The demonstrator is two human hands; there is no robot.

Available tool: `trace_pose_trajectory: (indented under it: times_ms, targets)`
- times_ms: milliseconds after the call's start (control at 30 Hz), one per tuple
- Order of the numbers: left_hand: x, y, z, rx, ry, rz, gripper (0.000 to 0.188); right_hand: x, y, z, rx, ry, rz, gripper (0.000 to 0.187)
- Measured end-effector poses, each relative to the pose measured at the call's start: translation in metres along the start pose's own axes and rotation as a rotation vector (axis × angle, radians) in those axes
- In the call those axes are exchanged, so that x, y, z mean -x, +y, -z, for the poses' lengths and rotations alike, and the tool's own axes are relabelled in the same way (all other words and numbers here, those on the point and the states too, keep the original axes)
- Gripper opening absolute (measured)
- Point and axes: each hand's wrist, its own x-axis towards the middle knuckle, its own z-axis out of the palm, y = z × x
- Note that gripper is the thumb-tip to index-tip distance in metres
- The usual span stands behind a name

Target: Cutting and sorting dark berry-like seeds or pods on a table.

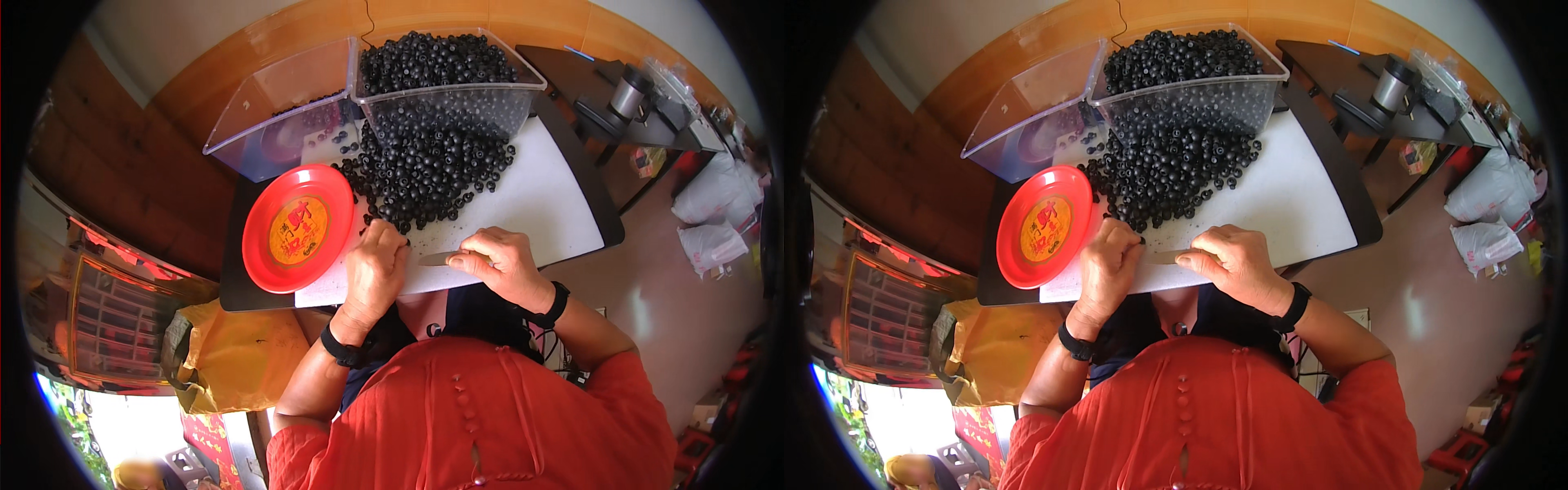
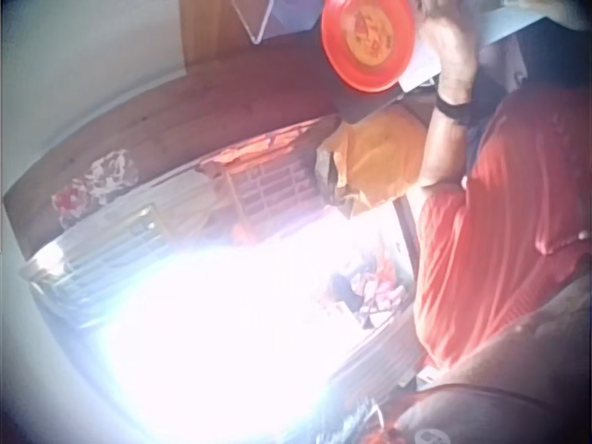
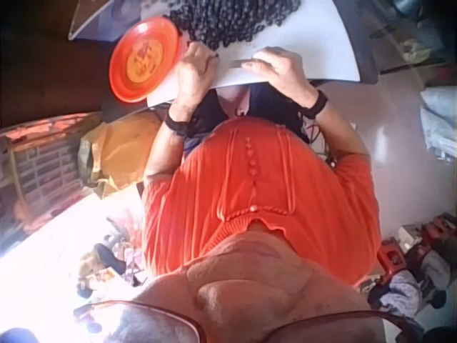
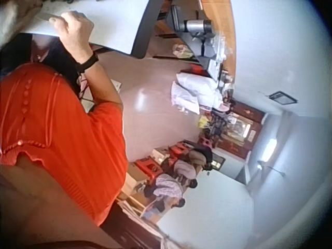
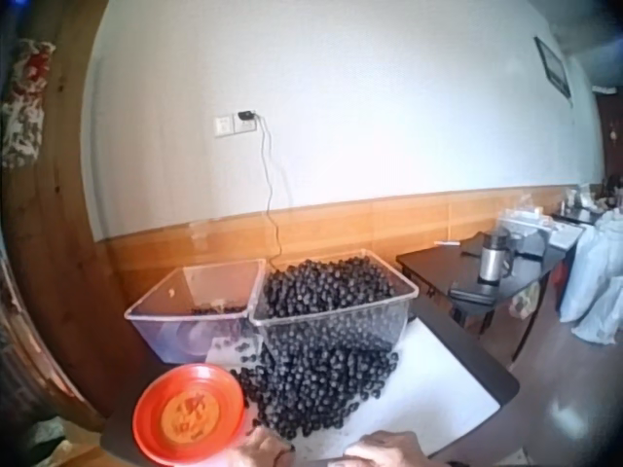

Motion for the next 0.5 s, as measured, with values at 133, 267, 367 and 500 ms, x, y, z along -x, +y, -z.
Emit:
trace_pose_trajectory:
  times_ms: [133,267,367,500]
  targets:
    - [0.002,0.006,-0.004,-0.007,-0.016,0.018,0.021,-0.004,-0.004,0.011,-0.168,-0.087,-0.198,0.026]
    - [0.007,0.006,-0.003,-0.06,-0.028,-0.012,0.025,-0.003,-0.003,0.011,-0.297,-0.093,-0.31,0.027]
    - [0.006,0.01,-0.004,-0.143,-0.063,-0.043,0.023,-0.003,-0.007,0.01,-0.244,-0.078,-0.313,0.028]
    - [-0.001,0.011,-0.005,-0.259,-0.106,-0.014,0.019,-0.007,-0.002,0.004,-0.225,-0.022,-0.286,0.028]
